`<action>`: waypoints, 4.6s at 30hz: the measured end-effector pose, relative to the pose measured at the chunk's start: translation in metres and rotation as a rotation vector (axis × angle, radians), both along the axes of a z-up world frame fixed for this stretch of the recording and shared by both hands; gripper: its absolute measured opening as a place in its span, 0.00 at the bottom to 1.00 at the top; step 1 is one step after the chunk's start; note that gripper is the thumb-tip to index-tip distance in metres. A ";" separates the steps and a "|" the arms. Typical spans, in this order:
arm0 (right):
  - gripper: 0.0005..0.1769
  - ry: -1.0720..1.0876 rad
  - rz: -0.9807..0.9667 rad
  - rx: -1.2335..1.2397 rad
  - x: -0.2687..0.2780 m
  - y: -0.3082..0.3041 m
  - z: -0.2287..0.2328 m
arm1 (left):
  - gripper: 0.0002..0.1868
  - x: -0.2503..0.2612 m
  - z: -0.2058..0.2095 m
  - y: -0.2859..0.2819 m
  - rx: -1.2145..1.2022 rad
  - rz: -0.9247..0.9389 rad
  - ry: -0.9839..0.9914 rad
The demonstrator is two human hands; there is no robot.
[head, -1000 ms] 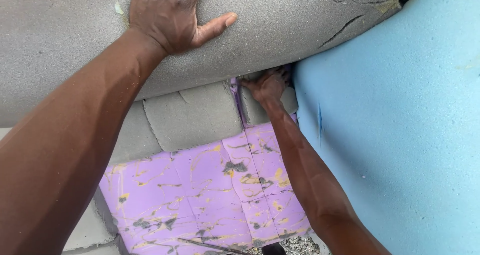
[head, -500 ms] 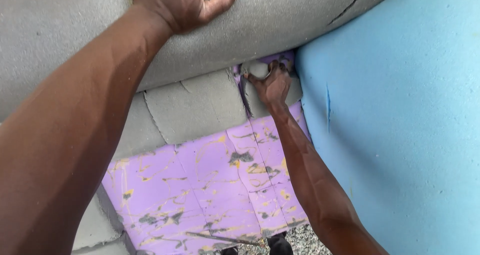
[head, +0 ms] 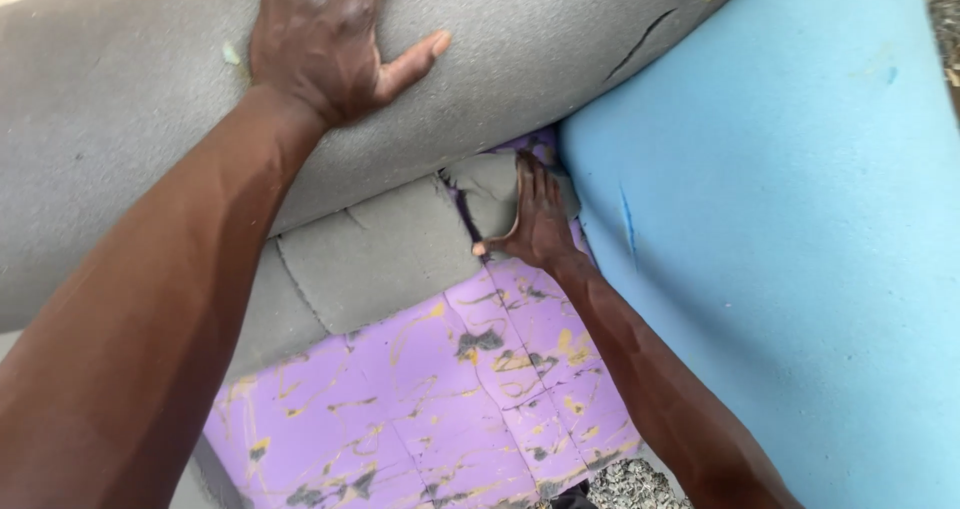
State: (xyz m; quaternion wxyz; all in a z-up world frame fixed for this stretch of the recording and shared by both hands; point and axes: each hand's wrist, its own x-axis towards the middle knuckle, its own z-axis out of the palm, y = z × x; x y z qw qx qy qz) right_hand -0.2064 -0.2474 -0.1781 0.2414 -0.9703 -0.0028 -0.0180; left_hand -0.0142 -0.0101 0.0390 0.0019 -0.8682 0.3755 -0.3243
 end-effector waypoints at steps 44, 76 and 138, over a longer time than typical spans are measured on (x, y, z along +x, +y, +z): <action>0.42 0.369 -0.034 0.306 -0.207 0.101 0.076 | 0.38 -0.005 0.020 -0.003 -0.032 -0.181 -0.035; 0.37 0.167 0.068 -0.841 0.019 -0.015 -0.094 | 0.36 -0.005 0.024 -0.006 -0.087 -0.210 0.048; 0.26 0.004 -0.165 0.285 -0.023 0.030 0.063 | 0.37 -0.005 0.026 0.001 -0.050 -0.133 0.206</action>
